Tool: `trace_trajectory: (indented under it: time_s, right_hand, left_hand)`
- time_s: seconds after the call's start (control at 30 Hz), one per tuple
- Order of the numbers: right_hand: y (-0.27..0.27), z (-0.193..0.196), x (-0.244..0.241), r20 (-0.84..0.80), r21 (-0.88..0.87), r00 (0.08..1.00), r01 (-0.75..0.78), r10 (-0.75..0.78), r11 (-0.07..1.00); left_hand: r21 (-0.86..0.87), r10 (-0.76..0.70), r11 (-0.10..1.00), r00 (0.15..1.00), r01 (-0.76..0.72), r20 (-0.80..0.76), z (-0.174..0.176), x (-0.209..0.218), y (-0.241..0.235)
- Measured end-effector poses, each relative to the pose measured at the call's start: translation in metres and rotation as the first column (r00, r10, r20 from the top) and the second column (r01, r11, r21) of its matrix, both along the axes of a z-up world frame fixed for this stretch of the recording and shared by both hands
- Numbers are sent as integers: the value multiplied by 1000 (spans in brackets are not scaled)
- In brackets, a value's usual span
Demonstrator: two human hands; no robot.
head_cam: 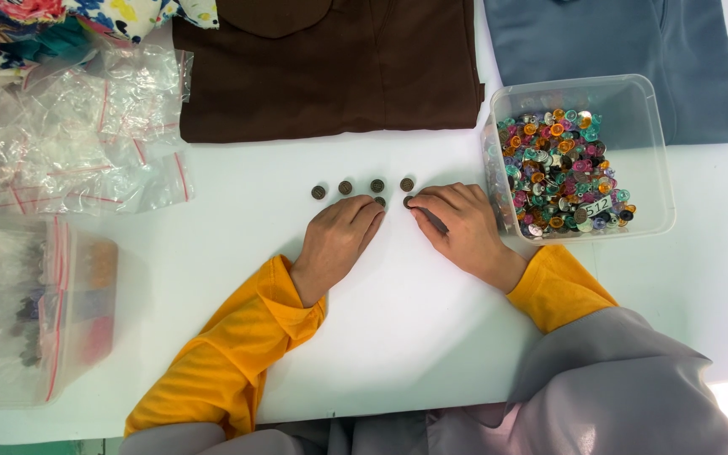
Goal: Sorting small colorful buttons from a large container into small plastic zip-lock bags and sealing them.
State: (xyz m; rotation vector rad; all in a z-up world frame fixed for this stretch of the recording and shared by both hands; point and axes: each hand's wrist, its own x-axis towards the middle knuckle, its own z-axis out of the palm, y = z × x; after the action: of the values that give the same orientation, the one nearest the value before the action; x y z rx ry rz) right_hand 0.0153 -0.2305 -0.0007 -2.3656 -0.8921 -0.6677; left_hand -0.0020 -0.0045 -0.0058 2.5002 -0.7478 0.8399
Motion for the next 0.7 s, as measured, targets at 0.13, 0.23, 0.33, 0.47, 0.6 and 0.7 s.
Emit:
trace_trajectory:
  time_s: [0.13, 0.23, 0.33, 0.47, 0.6, 0.7]
  right_hand:
    - [0, 1, -1, -2, 7, 1000, 0, 0, 1000]
    - [1, 3, -3, -11, 27, 1000, 4, -3, 1000]
    - [1, 6, -9, 100, 139, 995, -23, 9, 990]
    - [-7, 31, -38, 340, 60, 940, -10, -11, 998]
    - [-44, 79, -45, 554, -113, 830, 151, -64, 982]
    - [-91, 96, -26, 252, -151, 931, 308, -265, 939]
  left_hand:
    - [-1, 2, 1000, 1000, -2, -3, 3, -1, 0]
    - [-5, 0, 1000, 1000, 0, 14, 2, -2, 0]
    - [-11, -27, 1000, 994, 28, 106, 2, -4, -2]
    - [-48, -73, 995, 976, 85, 204, 15, -13, -14]
    - [-205, -190, 954, 971, 218, 147, 38, -18, -55]
    - [-244, -304, 917, 949, 314, 78, 74, -13, -101]
